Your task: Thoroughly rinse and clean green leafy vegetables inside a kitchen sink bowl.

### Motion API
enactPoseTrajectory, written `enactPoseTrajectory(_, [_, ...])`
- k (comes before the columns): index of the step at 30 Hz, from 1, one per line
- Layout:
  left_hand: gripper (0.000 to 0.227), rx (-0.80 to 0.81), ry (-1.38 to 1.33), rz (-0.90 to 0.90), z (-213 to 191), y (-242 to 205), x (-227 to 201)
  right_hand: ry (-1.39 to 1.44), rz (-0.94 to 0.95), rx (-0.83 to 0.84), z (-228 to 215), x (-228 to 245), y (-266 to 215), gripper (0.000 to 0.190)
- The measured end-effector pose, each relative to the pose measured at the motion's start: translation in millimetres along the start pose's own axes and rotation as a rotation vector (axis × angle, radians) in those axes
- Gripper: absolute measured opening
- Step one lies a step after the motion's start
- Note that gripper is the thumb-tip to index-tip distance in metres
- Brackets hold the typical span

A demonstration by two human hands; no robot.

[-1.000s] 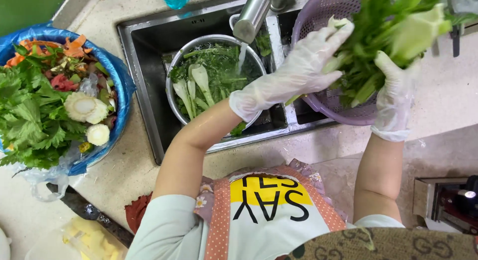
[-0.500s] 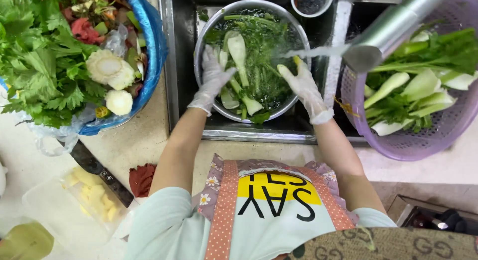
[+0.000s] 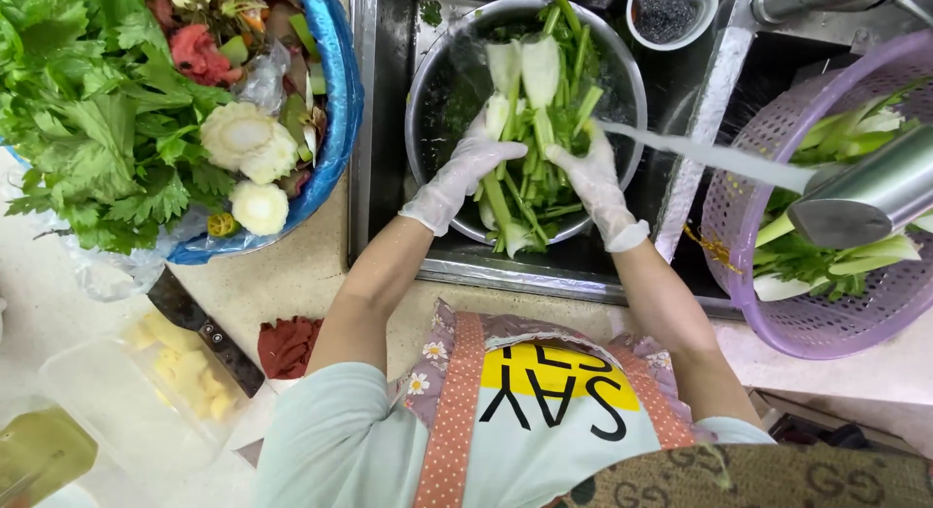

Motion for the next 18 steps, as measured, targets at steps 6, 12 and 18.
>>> enactPoseTrajectory(6, [0.090,0.016,0.305,-0.083,-6,-52,-54,-0.336,0.157,-0.232,-72,8,-34,0.059])
enactPoseTrajectory(12, [0.142,-0.363,0.948,-0.064,-48,-14,-19,-0.456,0.231,-0.086,-44,-36,6,0.113])
enactPoseTrajectory(18, [0.128,0.169,1.591,-0.119,-3,59,82,-0.673,0.342,0.052,4,-88,55,0.146])
Point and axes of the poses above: each hand's wrist, its own y-axis towards the middle knuckle, its own z-axis out of the palm, x = y × z, the point moved 10 cm from there along y, towards the middle knuckle, and after that the axes turned 5 degrees about y, right-handed, at the moved point
